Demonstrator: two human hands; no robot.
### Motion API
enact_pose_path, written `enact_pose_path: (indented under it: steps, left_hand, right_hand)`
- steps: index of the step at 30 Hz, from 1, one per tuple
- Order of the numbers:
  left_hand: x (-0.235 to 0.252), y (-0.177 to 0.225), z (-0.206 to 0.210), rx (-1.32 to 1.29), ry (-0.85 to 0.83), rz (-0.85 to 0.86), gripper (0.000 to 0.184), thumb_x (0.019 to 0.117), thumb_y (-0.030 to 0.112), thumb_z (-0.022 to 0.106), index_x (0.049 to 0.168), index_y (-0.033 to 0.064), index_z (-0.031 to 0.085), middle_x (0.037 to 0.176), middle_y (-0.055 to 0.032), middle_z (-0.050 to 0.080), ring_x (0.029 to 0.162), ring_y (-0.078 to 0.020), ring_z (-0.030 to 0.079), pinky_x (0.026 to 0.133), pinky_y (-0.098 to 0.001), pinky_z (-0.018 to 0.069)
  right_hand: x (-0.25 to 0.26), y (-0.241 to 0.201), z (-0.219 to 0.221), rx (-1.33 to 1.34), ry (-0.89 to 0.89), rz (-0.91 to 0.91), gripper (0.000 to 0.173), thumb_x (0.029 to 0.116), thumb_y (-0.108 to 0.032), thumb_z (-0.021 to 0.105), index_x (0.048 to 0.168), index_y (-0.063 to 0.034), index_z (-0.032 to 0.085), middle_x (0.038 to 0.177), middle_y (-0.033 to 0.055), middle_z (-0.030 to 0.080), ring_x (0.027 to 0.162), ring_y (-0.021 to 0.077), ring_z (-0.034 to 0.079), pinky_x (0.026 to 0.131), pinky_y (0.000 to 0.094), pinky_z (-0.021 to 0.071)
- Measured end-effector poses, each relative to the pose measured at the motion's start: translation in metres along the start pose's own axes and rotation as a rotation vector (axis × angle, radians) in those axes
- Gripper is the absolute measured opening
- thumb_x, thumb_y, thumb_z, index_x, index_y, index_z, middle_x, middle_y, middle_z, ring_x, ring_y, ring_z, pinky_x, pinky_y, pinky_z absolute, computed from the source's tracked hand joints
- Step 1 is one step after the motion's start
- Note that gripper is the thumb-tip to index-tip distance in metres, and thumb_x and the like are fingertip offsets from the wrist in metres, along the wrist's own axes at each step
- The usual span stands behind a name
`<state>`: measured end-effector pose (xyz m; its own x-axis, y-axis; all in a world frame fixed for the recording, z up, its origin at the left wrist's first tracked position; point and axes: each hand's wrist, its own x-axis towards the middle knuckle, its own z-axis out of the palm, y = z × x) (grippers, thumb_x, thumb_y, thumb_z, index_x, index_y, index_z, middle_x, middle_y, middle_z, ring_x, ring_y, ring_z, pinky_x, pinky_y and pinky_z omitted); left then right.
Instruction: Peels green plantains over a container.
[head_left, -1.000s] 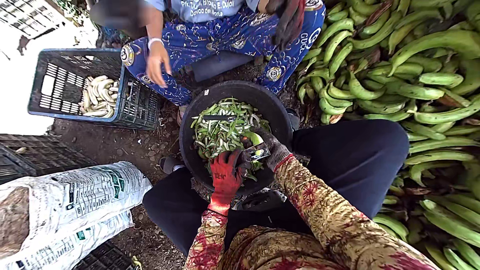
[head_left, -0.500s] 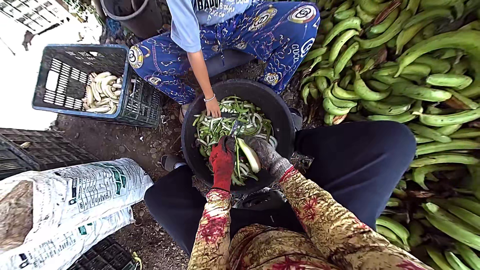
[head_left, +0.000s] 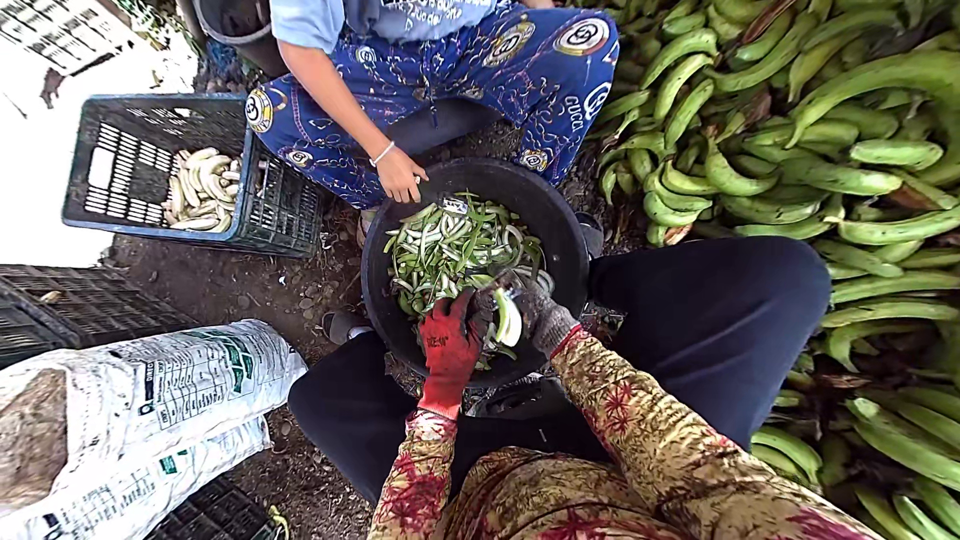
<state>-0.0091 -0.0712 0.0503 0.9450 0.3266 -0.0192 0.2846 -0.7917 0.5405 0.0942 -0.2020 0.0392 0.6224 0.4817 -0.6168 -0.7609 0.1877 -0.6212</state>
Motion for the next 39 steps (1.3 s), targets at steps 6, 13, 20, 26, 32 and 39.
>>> enact_pose_path:
  steps: [6, 13, 20, 26, 32, 39]
  left_hand:
    - [0.029, -0.010, -0.004, -0.200, -0.014, -0.249, 0.045, 0.1080, 0.036, 0.043, 0.141, 0.0115, 0.060, 0.128, -0.0195, 0.067, 0.119, -0.0368, 0.063, 0.101, -0.0573, 0.0482]
    - [0.014, -0.046, -0.009, -0.800, 0.201, -0.452, 0.042, 0.1095, 0.022, 0.043, 0.147, 0.0033, 0.050, 0.132, -0.0157, 0.064, 0.115, -0.0158, 0.063, 0.101, -0.0344, 0.0506]
    - [-0.028, -0.094, -0.003, -1.291, 0.334, -0.749, 0.042, 0.1132, 0.033, 0.027, 0.120, 0.0026, 0.055, 0.085, -0.0071, 0.061, 0.070, -0.0149, 0.061, 0.063, -0.0334, 0.0555]
    - [-0.024, -0.087, -0.002, -1.335, 0.434, -0.921, 0.039, 0.1123, 0.034, 0.036, 0.116, 0.0031, 0.059, 0.080, -0.0067, 0.059, 0.064, -0.0141, 0.057, 0.058, -0.0319, 0.0528]
    - [-0.023, -0.084, 0.002, -1.224, 0.403, -0.910, 0.042, 0.1123, 0.034, 0.037, 0.128, 0.0012, 0.059, 0.097, -0.0113, 0.064, 0.079, -0.0159, 0.061, 0.072, -0.0340, 0.0554]
    - [-0.025, -0.071, 0.003, -1.360, 0.331, -0.845, 0.042, 0.1133, 0.033, 0.031, 0.111, 0.0027, 0.059, 0.076, -0.0044, 0.062, 0.063, -0.0121, 0.061, 0.058, -0.0299, 0.0555]
  right_hand:
    - [-0.008, -0.006, 0.002, -0.187, 0.025, 0.025, 0.045, 0.1098, -0.045, 0.037, 0.125, -0.0108, 0.063, 0.086, 0.0076, 0.068, 0.064, 0.0142, 0.063, 0.054, 0.0279, 0.0534]
    - [0.004, -0.027, -0.022, -0.742, -0.014, 0.038, 0.050, 0.0929, -0.035, 0.073, 0.137, -0.0145, 0.061, 0.117, 0.0118, 0.070, 0.100, 0.0245, 0.069, 0.088, 0.0460, 0.0569]
    - [0.012, 0.000, -0.033, -1.902, -0.305, 0.353, 0.044, 0.0893, -0.035, 0.074, 0.126, -0.0115, 0.068, 0.121, 0.0246, 0.067, 0.117, 0.0467, 0.061, 0.095, 0.0736, 0.0442]
    - [-0.011, -0.053, 0.111, -1.462, -0.273, -0.312, 0.040, 0.0961, -0.029, 0.070, 0.133, -0.0154, 0.064, 0.114, 0.0181, 0.069, 0.097, 0.0379, 0.068, 0.083, 0.0639, 0.0534]
    - [-0.081, -0.111, 0.196, -0.814, -0.452, -0.801, 0.075, 0.0966, -0.029, 0.069, 0.161, -0.0281, 0.031, 0.145, -0.0008, 0.057, 0.111, 0.0082, 0.067, 0.089, 0.0295, 0.0601]
    - [-0.115, -0.159, 0.083, -1.116, -0.146, -0.844, 0.048, 0.1011, -0.038, 0.060, 0.148, -0.0295, 0.052, 0.139, -0.0042, 0.062, 0.112, 0.0110, 0.066, 0.091, 0.0368, 0.0590]
